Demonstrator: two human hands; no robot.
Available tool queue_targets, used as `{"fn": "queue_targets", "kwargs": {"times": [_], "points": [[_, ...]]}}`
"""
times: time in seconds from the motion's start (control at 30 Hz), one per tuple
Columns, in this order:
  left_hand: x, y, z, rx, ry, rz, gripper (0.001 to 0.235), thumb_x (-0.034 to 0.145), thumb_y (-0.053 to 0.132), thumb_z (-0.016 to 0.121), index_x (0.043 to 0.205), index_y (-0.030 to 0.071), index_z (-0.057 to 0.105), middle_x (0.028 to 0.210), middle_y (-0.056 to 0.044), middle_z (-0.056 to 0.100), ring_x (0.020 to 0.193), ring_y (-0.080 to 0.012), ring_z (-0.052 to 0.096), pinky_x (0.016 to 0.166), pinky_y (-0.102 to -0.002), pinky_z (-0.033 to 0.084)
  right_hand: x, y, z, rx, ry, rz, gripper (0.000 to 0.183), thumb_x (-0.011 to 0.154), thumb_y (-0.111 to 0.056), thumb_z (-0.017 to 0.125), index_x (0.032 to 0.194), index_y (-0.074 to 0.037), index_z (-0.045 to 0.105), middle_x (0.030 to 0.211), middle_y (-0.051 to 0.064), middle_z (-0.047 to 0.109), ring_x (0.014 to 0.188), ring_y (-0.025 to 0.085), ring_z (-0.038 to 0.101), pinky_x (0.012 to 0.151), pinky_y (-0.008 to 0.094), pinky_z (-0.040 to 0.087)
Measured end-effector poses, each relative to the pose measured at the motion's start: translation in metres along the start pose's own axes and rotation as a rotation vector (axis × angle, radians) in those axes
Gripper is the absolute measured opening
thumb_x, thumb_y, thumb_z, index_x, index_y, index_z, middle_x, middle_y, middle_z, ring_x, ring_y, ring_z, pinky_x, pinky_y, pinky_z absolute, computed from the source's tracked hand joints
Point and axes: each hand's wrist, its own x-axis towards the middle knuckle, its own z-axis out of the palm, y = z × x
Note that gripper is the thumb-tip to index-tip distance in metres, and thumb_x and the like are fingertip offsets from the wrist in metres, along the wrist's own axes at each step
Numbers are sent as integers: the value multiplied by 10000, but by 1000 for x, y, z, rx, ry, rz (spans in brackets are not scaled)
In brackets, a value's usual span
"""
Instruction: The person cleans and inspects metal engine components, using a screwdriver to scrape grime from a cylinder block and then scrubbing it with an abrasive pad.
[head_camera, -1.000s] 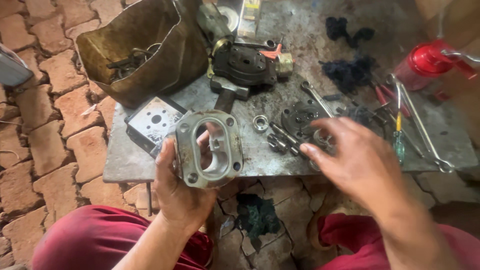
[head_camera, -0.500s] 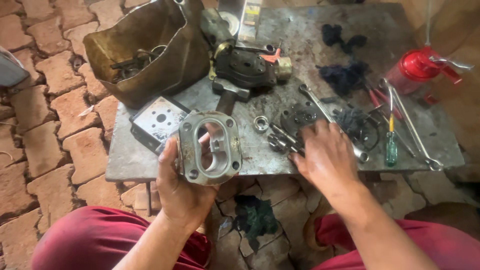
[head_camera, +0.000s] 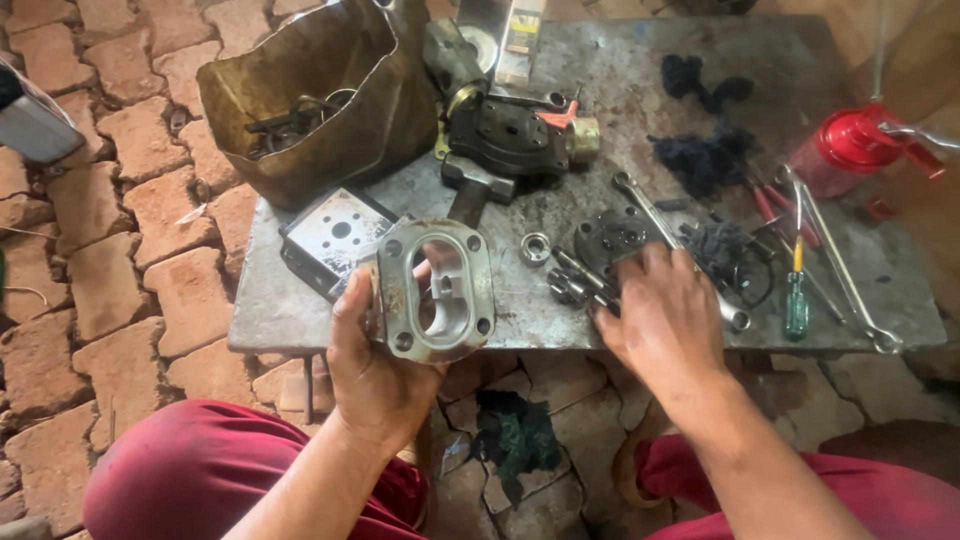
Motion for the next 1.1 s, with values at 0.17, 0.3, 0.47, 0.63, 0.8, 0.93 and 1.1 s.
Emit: {"fn": "queue_targets", "kwargs": {"times": [0.17, 0.3, 0.47, 0.63, 0.8, 0.93, 1.1], "points": [[2, -1, 2, 43, -17, 26, 700, 922, 599, 532, 1383, 73, 574, 1322, -119, 643, 1203, -262, 627, 1029, -485, 522, 2, 0, 1, -44, -83, 30, 466, 774, -330, 820, 1059, 23, 715, 1191, 177, 570, 1114, 320, 552, 927, 474, 519], [2, -2, -1, 91, -50, 52, 682, 906, 580, 552, 1374, 85, 575, 1281, -129, 657, 1187, -269, 650, 1012, -495, 539, 3, 0, 1, -36, -38, 4, 517, 731, -363, 830, 1057, 24, 723, 1180, 183, 567, 1096, 339, 552, 899, 493, 519], [0, -4, -7, -17, -70, 44, 526, 955, 423, 622, 1339, 65, 601, 1231, -112, 674, 1130, -241, 659, 995, -446, 526, 7, -5, -4, 2, 24, 28, 554, 697, -429, 830, 1034, 0, 731, 1127, 170, 621, 1099, 348, 577, 912, 478, 521], [2, -11, -12, -130, -27, 18, 418, 988, 344, 598, 1273, 39, 626, 1158, -104, 719, 1068, -235, 687, 977, -426, 541, 8, -7, -15, 98, -33, 161, 571, 726, -478, 822, 1079, -40, 723, 1011, 174, 716, 1006, 347, 663, 906, 465, 539], [7, -11, -13, -58, -40, -23, 512, 944, 404, 675, 1280, 23, 614, 1116, -120, 716, 1055, -249, 688, 981, -438, 539, 16, -1, -30, 256, -182, 347, 584, 814, -477, 799, 1215, -74, 668, 951, 148, 755, 867, 293, 739, 790, 436, 585], [13, -7, -11, 258, -201, 52, 697, 882, 437, 761, 1384, 11, 532, 1181, -148, 654, 1112, -254, 673, 999, -451, 567, 14, 12, -40, 394, -134, 488, 446, 817, -418, 789, 1159, -145, 707, 881, 87, 769, 787, 242, 741, 729, 403, 571], [17, -11, 7, 481, -151, 295, 998, 760, 234, 852, 1561, 76, 277, 1298, -160, 590, 1188, -236, 641, 1040, -385, 540, 14, 37, -40, 660, 109, 288, 347, 856, -327, 782, 1108, -97, 718, 848, 78, 737, 728, 206, 658, 632, 348, 510]]}}
